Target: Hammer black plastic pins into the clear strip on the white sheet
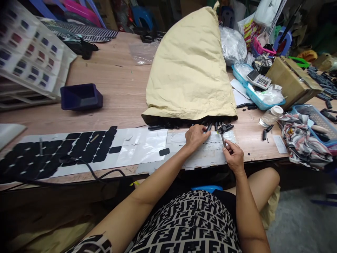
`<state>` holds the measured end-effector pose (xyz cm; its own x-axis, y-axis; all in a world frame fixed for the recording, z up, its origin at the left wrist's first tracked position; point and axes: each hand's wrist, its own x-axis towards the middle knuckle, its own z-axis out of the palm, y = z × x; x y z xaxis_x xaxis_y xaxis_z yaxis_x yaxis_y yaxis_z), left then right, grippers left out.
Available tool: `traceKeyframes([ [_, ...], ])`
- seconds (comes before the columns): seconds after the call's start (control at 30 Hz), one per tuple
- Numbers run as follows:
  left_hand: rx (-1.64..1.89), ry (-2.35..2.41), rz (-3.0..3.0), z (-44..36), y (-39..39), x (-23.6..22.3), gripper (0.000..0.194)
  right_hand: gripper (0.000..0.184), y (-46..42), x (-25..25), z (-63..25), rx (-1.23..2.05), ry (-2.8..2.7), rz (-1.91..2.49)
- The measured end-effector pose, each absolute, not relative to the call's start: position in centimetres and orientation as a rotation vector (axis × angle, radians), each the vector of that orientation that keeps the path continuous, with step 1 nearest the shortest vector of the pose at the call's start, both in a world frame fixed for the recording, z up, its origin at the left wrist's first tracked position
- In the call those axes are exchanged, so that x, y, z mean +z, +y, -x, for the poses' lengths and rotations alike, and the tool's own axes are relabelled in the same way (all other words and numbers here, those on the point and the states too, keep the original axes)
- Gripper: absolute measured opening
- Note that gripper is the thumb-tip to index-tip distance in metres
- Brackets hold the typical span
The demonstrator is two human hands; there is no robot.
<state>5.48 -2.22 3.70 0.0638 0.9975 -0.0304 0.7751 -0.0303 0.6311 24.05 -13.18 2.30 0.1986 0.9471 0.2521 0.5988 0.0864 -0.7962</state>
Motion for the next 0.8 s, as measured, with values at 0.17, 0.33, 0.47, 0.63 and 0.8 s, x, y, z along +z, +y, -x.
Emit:
traceKeyframes([
  [0.17, 0.634, 1.560, -1.976, -3.0, -3.7, 3.3, 0.011, 0.038, -13.3, 2.5, -23.9, 0.507, -1.504, 1.596],
  [0.33, 0.703, 1.316, -2.072, 0.6, -5.8, 2.1, 0.013, 0.038, -13.2, 2.6, -24.0, 0.489, -1.515, 1.590],
  [0.47, 0.755, 1.294, -2.054, 1.4, -6.3, 1.1, 0.018, 0.038, -13.6, 2.8, -24.0, 0.425, -1.571, 1.554],
  [0.63, 0.764, 1.270, -2.044, 1.3, -6.0, 1.0, 0.017, 0.038, -14.8, 4.0, -22.1, 0.359, -1.716, 1.485],
  [0.8, 0.768, 1.279, -2.050, 1.4, -6.0, 0.9, 0.020, 0.037, -15.6, 4.7, -19.9, 0.511, -1.859, 1.407],
])
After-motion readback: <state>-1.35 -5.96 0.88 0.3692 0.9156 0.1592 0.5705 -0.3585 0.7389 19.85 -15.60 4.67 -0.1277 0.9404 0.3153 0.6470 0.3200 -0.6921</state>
